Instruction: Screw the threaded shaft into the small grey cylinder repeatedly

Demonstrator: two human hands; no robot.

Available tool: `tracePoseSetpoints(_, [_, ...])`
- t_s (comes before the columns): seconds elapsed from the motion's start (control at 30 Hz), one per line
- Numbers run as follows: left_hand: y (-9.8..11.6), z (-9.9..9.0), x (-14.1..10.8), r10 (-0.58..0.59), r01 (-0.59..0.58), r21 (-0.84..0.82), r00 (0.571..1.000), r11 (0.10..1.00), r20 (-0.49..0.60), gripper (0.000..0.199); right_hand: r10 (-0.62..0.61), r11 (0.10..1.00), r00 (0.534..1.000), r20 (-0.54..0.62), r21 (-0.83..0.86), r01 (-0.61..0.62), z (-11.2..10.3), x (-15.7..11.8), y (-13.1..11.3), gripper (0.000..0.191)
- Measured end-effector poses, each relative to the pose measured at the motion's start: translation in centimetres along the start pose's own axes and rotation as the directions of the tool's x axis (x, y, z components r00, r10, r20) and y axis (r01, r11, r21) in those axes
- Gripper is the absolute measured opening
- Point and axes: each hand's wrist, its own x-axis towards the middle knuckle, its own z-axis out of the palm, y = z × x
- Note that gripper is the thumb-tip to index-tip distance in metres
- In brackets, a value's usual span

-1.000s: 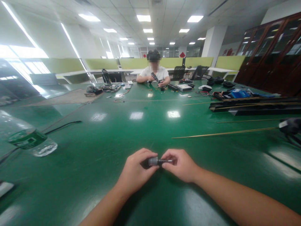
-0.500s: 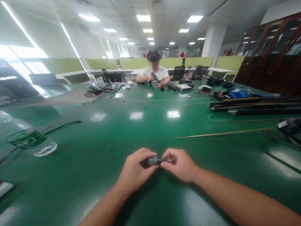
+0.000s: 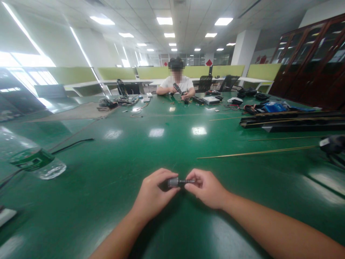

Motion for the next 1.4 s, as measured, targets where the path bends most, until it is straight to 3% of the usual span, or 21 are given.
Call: tracePoseSetpoints(1.4, [-0.88,-0.54,0.25,-0.037,0.037,0.033,0.999,0.999,0.004,0.024,0.059,0.996,0.998,-0.026,0.069,-0.057,-0.08,0.15,-0.37,0.012])
